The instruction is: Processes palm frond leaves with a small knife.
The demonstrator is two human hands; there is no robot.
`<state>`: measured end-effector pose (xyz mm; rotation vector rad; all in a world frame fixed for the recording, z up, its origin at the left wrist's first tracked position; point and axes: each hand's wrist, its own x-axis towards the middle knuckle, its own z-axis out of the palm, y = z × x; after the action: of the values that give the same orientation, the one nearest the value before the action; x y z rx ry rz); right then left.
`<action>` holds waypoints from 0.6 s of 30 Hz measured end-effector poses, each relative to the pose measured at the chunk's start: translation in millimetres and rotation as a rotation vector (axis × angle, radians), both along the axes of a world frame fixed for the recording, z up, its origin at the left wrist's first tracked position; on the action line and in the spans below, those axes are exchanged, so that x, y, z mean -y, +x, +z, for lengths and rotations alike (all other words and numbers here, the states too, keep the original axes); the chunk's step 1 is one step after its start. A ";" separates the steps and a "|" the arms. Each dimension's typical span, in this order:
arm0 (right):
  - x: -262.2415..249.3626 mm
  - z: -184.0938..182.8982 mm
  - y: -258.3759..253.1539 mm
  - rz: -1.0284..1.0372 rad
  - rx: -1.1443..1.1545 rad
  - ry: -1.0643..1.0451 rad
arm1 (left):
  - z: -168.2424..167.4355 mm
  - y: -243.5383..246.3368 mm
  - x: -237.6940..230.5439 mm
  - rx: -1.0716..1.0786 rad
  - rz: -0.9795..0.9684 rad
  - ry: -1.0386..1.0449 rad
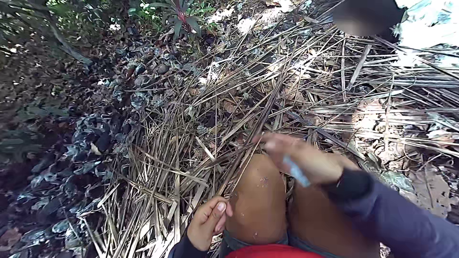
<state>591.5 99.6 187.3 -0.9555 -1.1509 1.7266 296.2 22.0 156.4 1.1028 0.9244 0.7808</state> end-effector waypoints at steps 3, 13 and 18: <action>-25.0 6.1 33.3 -0.253 -0.044 0.069 | -0.7 -5.2 1.7 0.081 -0.007 -0.064; 10.9 6.9 -21.3 0.214 -0.115 -0.063 | 4.6 -3.9 -7.9 0.363 -0.198 -0.220; -32.6 11.1 44.4 -0.266 -0.170 0.104 | 2.6 -12.4 -2.9 0.384 -0.184 -0.269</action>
<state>635.9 132.3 198.4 -0.8401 -0.9481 1.4885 283.7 24.9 159.0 0.7549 0.5737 0.6639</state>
